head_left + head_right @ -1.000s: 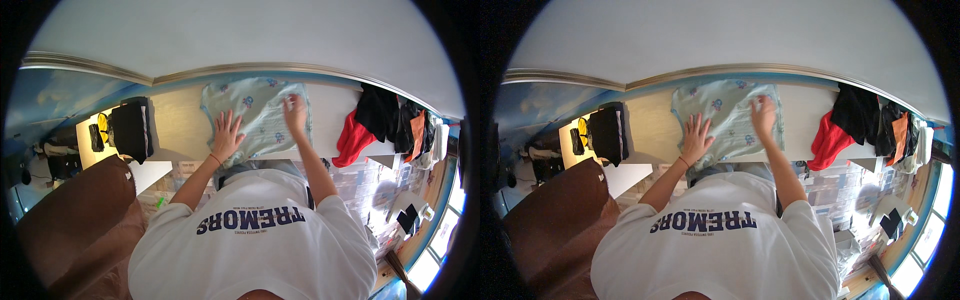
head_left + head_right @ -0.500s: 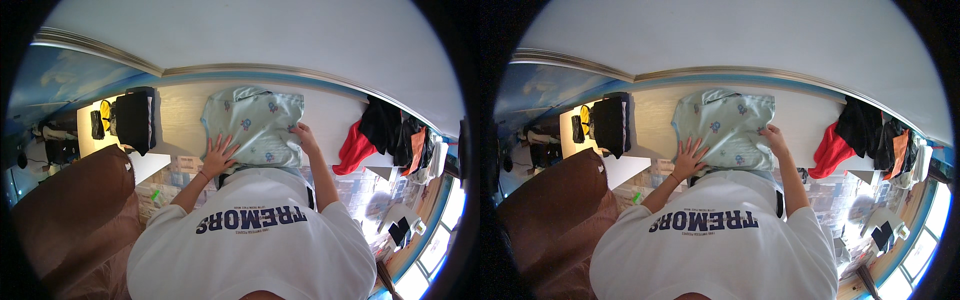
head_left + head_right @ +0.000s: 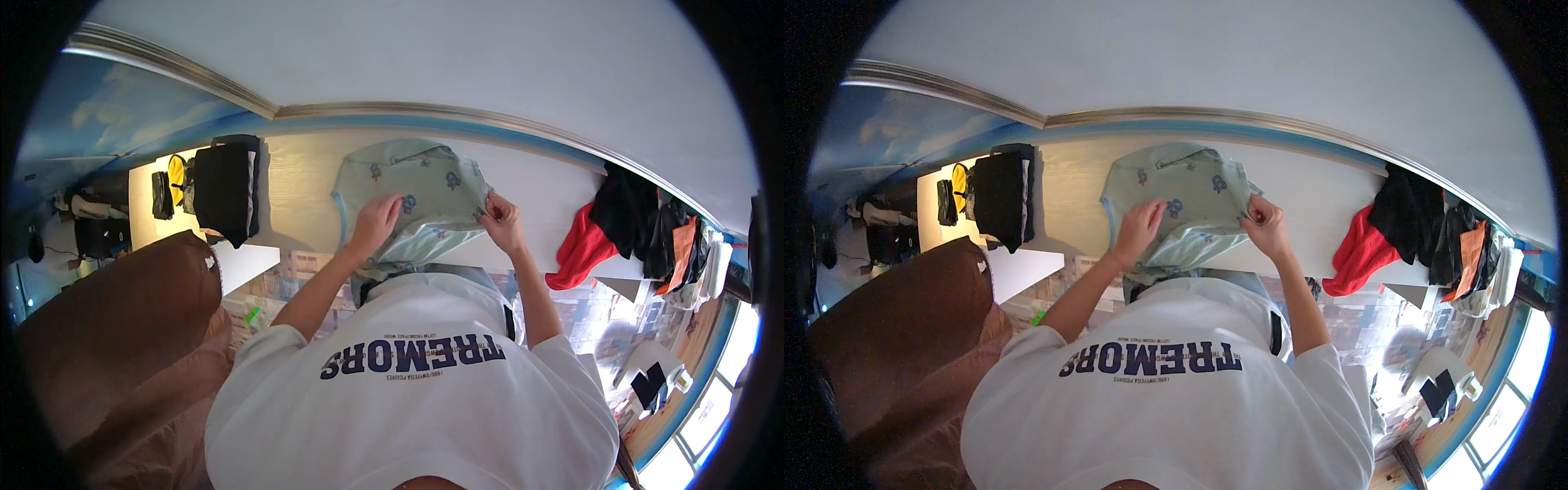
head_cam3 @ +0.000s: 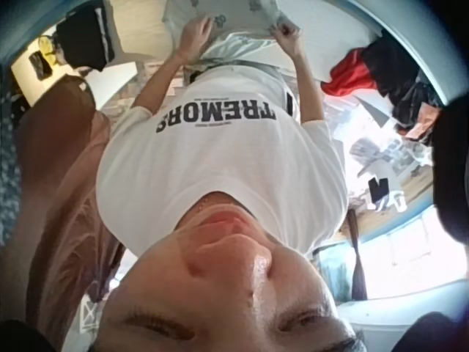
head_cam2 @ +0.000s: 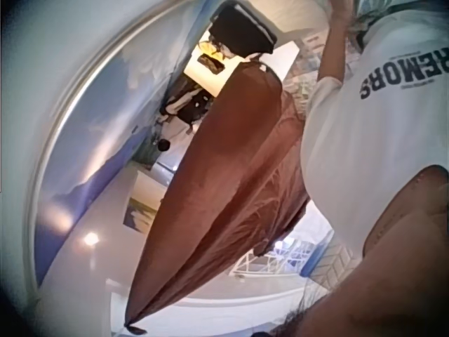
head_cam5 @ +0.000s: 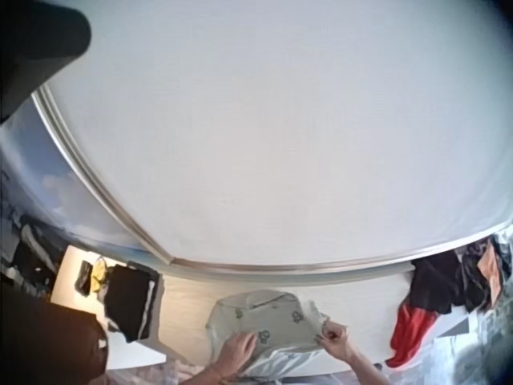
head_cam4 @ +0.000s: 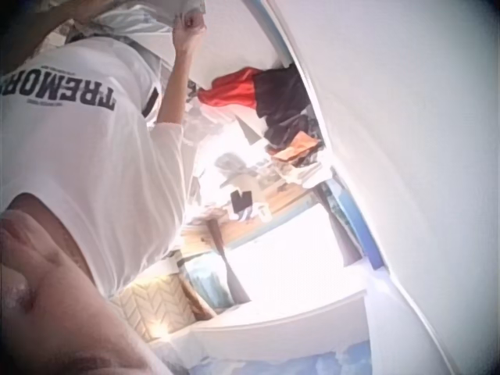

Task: The person folds several pieces of clothing on a white table, including a white shirt with red patterns, a blue t-shirt, a light green shirt, and a red towel. Each item is smoothed and folded into a compact shape and placed in a stack.

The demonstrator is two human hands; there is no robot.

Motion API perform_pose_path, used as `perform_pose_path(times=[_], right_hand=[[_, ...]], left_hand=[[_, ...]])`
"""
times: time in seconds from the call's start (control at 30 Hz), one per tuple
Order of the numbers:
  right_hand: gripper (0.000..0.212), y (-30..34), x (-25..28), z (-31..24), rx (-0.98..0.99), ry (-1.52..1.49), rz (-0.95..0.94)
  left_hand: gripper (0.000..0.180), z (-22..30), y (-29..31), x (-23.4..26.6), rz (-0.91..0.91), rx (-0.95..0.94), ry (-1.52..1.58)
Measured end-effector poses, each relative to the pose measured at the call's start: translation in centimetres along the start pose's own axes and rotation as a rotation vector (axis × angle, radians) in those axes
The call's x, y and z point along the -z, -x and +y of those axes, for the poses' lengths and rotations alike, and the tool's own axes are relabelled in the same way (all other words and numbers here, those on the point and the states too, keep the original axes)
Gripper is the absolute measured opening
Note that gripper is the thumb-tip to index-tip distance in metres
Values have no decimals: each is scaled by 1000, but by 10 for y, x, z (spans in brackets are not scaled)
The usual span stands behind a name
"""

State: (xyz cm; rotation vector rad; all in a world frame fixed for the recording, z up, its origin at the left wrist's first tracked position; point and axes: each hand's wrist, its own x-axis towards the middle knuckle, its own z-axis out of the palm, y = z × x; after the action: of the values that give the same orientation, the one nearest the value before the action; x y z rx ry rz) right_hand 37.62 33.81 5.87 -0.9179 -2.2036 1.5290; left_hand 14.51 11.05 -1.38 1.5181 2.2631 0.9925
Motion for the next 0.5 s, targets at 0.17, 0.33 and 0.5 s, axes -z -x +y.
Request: perform_pose_path(times=[0.17,0.33,0.5], right_hand=[[25,37,-13,45,-165,-177,-8],[26,54,-29,56,-296,-398,15],[25,60,-25,57,-400,-727,184]], left_hand=[[27,32,-132,-17,-133,41,36],[21,-2,-178,-60,-89,133,83],[44,6,-159,-45,173,4,264]])
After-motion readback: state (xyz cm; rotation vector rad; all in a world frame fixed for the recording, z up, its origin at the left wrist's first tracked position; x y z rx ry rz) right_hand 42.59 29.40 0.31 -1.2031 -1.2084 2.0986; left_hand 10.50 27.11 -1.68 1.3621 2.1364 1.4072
